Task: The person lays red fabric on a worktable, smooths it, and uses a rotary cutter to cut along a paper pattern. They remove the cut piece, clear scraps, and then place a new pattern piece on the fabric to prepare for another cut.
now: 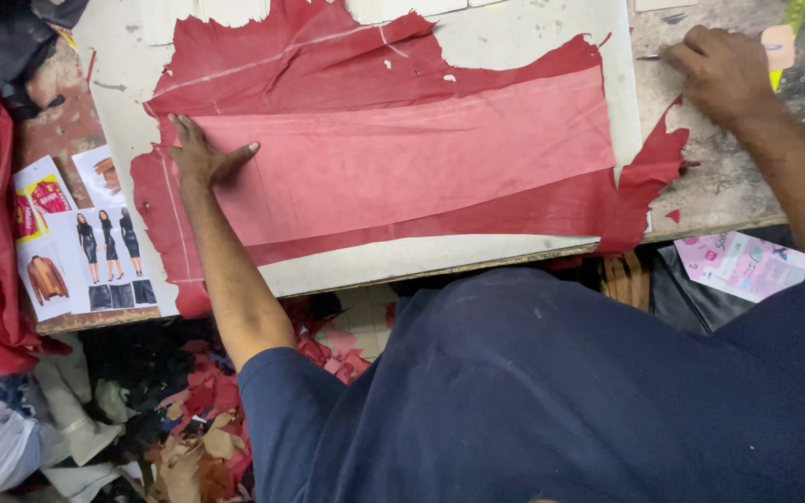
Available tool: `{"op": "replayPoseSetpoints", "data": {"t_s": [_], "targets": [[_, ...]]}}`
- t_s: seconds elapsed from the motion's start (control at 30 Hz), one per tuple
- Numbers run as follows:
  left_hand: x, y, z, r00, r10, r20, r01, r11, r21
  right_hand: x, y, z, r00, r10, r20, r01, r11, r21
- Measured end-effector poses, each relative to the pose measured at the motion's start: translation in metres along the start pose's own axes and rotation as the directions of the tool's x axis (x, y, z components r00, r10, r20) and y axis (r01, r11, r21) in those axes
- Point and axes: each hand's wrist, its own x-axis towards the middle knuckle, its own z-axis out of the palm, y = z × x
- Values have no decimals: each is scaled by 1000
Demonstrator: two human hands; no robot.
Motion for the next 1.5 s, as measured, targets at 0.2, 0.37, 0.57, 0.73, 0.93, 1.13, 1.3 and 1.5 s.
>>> {"op": "replayPoseSetpoints", "data": {"t_s": [0.2,0.37,0.57,0.73,0.93,1.13,1.3,1.5], "targets": [[0,3,-3,1000,24,-1,-24,997,69,18,-43,-12,997,24,78,5,934,-358],[1,-2,-1,999,46,-20,-43,991,127,73,-79,7,998,54,-42,-50,995,86],[1,-7,2,998,39,-49,-32,992,121,94,-88,2,899,292,-326,-295,955,41],[5,-17,8,996,-62,-68,60,998,-28,57,-215,7,964,263,-37,-245,935,254],[-2,-26,44,917,25,-399,-99,981,-166,85,-293,16,970,232,-72,-194,918,346],[-14,-42,74,856,169,-489,-275,949,-154,100,-304,24,949,299,-95,-251,905,345],[-6,-54,83,841,171,-513,-232,971,-56,100,-311,28,922,379,-74,-355,908,224],[-1,-57,85,877,109,-469,-152,987,-56,99,-313,28,910,410,-55,-400,906,135]]}}
